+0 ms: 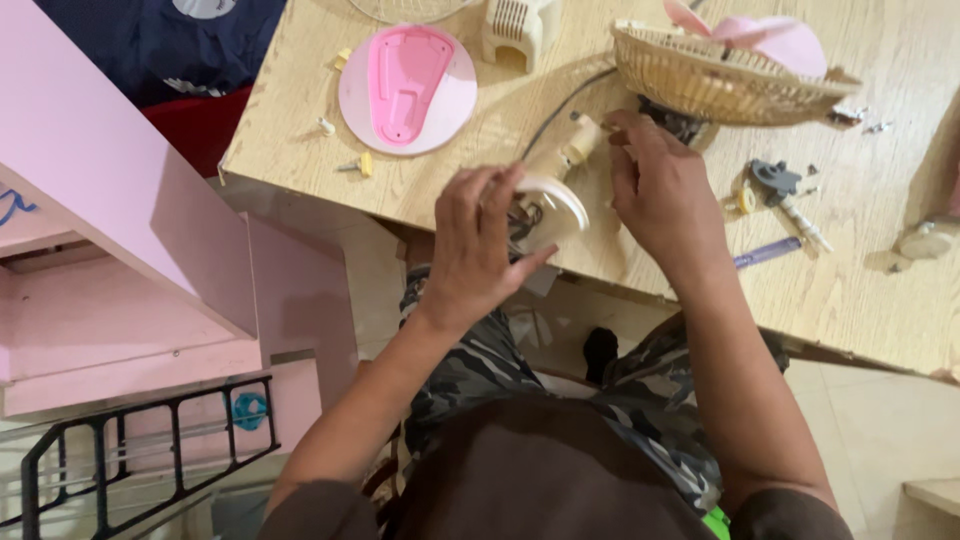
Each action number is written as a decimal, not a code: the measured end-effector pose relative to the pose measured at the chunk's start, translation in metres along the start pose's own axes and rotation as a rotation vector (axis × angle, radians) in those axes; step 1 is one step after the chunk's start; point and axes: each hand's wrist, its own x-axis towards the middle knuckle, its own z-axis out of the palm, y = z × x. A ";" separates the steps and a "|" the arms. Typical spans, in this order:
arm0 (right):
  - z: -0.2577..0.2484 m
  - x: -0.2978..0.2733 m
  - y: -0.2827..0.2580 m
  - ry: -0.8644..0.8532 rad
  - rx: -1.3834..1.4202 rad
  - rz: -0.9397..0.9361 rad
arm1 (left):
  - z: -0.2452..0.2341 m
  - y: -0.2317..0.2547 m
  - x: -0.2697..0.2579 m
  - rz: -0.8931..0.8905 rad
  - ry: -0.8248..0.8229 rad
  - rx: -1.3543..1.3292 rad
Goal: The person disassembles a small electric fan, cleans the motor housing with a cloth, and reassembles the fan components on a wooden table.
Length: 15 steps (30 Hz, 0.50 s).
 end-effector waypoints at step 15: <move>0.029 0.063 -0.010 -0.250 -0.373 -0.020 | 0.005 -0.022 0.001 -0.245 -0.005 -0.157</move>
